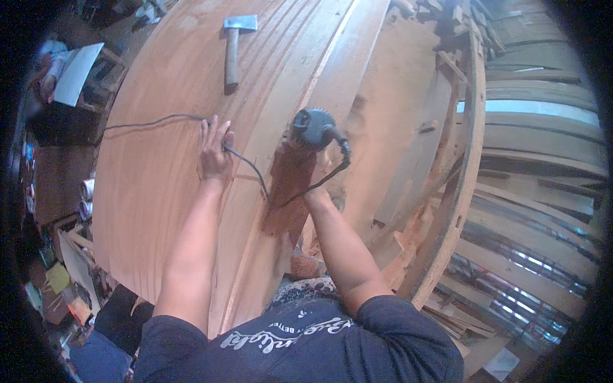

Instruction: The person uses a hand axe to chip and shape the edge of a large curved wooden panel, then uses a power sander to smooth the surface. The person repeatedly positions the wood and removes material along the edge.

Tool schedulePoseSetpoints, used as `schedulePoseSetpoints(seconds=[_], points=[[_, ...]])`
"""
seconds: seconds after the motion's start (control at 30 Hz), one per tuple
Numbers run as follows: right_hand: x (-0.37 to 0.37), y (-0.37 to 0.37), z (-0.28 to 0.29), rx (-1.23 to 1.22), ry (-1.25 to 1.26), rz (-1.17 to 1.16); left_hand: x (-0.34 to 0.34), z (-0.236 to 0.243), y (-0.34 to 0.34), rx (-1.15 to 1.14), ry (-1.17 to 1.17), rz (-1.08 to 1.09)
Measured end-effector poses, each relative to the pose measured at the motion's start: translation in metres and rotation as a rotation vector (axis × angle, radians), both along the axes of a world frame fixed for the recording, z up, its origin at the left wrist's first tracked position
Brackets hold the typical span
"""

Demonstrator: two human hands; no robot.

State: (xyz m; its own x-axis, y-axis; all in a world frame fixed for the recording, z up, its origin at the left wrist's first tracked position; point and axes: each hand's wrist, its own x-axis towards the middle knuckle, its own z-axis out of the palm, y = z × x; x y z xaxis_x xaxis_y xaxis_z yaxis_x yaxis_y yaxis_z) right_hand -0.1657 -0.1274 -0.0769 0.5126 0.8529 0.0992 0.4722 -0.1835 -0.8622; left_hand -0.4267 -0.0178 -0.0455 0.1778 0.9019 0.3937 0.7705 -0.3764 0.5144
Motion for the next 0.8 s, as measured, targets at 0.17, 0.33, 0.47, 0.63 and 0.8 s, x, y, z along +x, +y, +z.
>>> schedulePoseSetpoints(seconds=[0.17, 0.33, 0.47, 0.63, 0.8], points=[[-0.014, 0.023, 0.069, -0.092, -0.072, 0.005, -0.008, -0.002, -0.002, 0.012, -0.003, 0.028], [-0.019, 0.035, 0.096, -0.063, 0.034, 0.013, -0.005, -0.002, -0.002, 0.044, -0.009, 0.027], [-0.007, 0.043, 0.084, -0.018, 0.302, 0.002, -0.006, -0.008, -0.002, 0.01, -0.008, 0.026], [0.004, 0.057, 0.087, -0.08, -0.035, 0.0, -0.009, -0.012, -0.004, 0.0, 0.006, 0.017], [0.011, 0.074, 0.095, -0.048, 0.014, -0.027, -0.008, -0.004, -0.005, -0.077, 0.03, 0.008]])
